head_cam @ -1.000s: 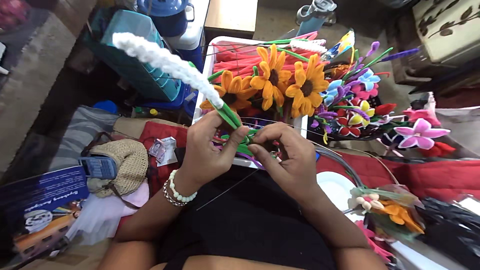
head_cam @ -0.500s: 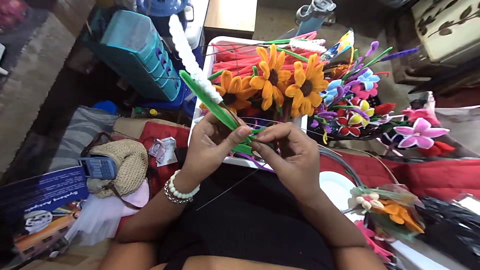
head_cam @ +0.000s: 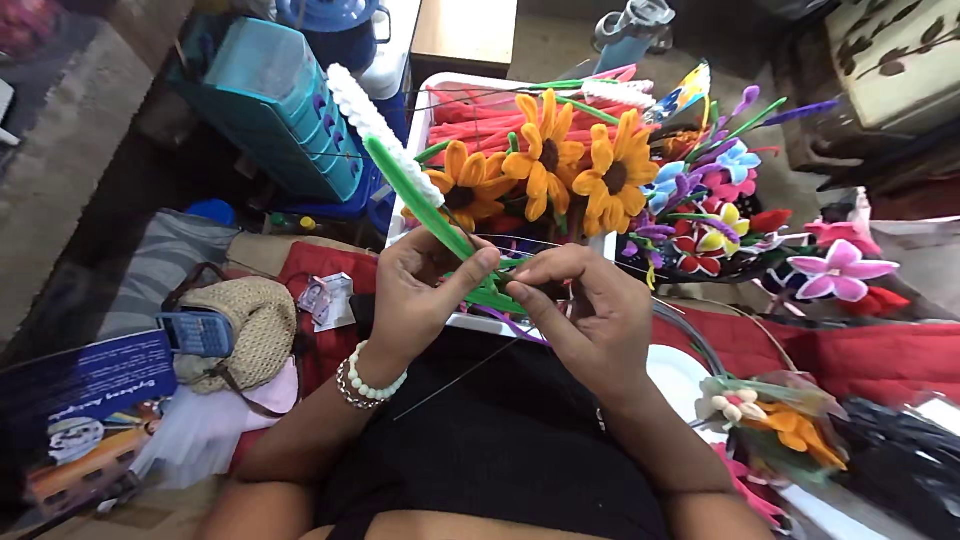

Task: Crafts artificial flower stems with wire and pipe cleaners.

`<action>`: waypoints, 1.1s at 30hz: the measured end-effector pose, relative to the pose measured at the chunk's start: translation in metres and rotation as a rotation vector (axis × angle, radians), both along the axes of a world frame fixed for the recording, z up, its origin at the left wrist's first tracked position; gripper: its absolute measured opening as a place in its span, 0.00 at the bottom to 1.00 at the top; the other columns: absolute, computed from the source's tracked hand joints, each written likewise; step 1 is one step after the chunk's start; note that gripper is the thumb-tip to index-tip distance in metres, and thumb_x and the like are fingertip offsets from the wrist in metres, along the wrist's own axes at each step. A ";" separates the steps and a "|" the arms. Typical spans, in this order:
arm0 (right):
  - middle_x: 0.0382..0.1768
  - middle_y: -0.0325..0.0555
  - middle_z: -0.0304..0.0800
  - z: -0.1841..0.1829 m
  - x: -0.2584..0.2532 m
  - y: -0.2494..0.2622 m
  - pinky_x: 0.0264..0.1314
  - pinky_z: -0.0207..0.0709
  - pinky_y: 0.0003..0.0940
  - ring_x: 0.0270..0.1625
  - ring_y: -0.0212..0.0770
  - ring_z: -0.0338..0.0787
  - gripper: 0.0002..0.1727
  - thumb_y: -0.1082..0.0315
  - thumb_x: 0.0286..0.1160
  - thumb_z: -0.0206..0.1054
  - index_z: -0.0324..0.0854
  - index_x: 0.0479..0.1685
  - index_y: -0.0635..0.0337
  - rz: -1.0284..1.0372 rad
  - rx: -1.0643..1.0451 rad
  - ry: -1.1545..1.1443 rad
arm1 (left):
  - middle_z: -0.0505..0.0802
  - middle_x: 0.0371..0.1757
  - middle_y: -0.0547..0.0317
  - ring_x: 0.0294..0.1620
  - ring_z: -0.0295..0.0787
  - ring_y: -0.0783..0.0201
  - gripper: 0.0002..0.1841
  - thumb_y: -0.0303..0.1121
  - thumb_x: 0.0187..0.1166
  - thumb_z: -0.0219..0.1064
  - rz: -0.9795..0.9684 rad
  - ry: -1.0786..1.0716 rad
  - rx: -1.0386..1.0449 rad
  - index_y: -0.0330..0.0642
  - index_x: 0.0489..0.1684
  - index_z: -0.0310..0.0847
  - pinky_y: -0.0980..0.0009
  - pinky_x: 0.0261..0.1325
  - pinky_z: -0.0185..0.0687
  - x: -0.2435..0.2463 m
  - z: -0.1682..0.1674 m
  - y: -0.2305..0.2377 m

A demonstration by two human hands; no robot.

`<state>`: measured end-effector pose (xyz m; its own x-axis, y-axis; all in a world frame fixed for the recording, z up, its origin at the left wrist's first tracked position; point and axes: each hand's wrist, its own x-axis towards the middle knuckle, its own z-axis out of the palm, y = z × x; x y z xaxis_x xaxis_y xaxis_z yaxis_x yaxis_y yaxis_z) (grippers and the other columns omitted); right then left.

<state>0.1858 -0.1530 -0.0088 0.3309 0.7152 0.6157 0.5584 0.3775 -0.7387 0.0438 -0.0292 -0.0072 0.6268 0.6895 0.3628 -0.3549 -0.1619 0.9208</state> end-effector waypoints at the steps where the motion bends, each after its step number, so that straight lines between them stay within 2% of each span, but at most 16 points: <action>1: 0.43 0.39 0.93 0.001 0.000 0.000 0.50 0.88 0.24 0.47 0.28 0.92 0.05 0.68 0.79 0.72 0.85 0.44 0.59 -0.017 0.009 -0.046 | 0.95 0.40 0.64 0.38 0.93 0.72 0.07 0.24 0.75 0.74 0.009 0.003 -0.002 0.41 0.46 0.85 0.74 0.47 0.92 0.000 0.001 -0.001; 5: 0.43 0.40 0.94 0.003 -0.001 0.001 0.55 0.85 0.25 0.49 0.30 0.91 0.04 0.69 0.77 0.73 0.85 0.43 0.59 -0.089 0.040 -0.199 | 0.95 0.39 0.63 0.36 0.92 0.72 0.08 0.24 0.74 0.74 0.062 0.029 0.017 0.39 0.47 0.85 0.75 0.45 0.91 0.003 0.001 -0.002; 9: 0.43 0.40 0.95 -0.001 -0.002 0.003 0.58 0.82 0.27 0.50 0.30 0.91 0.04 0.68 0.79 0.72 0.84 0.42 0.58 -0.124 0.058 -0.257 | 0.93 0.36 0.64 0.34 0.90 0.73 0.08 0.23 0.74 0.74 0.112 0.061 0.036 0.38 0.46 0.84 0.76 0.41 0.90 0.005 0.000 -0.002; 15: 0.47 0.41 0.94 -0.004 -0.003 0.006 0.55 0.88 0.27 0.53 0.31 0.93 0.07 0.63 0.82 0.71 0.82 0.45 0.57 -0.084 0.023 -0.115 | 0.94 0.37 0.63 0.35 0.91 0.72 0.07 0.24 0.75 0.74 0.107 0.041 0.037 0.38 0.46 0.84 0.75 0.42 0.91 0.004 -0.001 -0.001; 18: 0.47 0.41 0.96 -0.005 -0.005 0.007 0.54 0.88 0.28 0.51 0.33 0.94 0.10 0.63 0.73 0.79 0.84 0.41 0.56 -0.087 0.032 -0.085 | 0.94 0.39 0.63 0.37 0.92 0.72 0.08 0.23 0.75 0.74 0.131 0.029 0.048 0.38 0.47 0.85 0.75 0.44 0.92 0.004 -0.002 -0.001; 21: 0.45 0.41 0.96 -0.005 -0.006 0.009 0.52 0.88 0.26 0.49 0.31 0.94 0.13 0.66 0.68 0.82 0.84 0.44 0.57 -0.132 0.042 -0.102 | 0.95 0.39 0.63 0.38 0.93 0.72 0.08 0.23 0.75 0.74 0.134 0.025 0.025 0.38 0.47 0.85 0.75 0.46 0.92 0.003 -0.003 -0.001; 25: 0.43 0.40 0.93 -0.005 -0.005 0.010 0.41 0.82 0.18 0.37 0.23 0.87 0.12 0.67 0.71 0.78 0.87 0.49 0.61 -0.162 -0.005 -0.078 | 0.95 0.40 0.63 0.38 0.93 0.72 0.09 0.22 0.73 0.75 0.106 -0.005 0.022 0.39 0.47 0.85 0.75 0.45 0.92 0.003 -0.003 -0.001; 29: 0.44 0.37 0.95 -0.006 -0.002 0.010 0.45 0.89 0.23 0.41 0.25 0.92 0.11 0.70 0.71 0.76 0.87 0.49 0.60 -0.116 -0.039 0.032 | 0.96 0.43 0.61 0.39 0.94 0.71 0.09 0.22 0.72 0.77 0.076 -0.022 0.033 0.37 0.47 0.87 0.74 0.47 0.93 0.004 -0.005 -0.002; 33: 0.43 0.37 0.94 -0.005 0.000 0.009 0.42 0.90 0.23 0.40 0.27 0.92 0.10 0.71 0.71 0.77 0.86 0.48 0.60 -0.126 0.003 0.104 | 0.97 0.45 0.59 0.42 0.95 0.69 0.14 0.22 0.71 0.77 0.063 -0.031 -0.001 0.36 0.54 0.87 0.73 0.49 0.93 0.004 -0.013 -0.002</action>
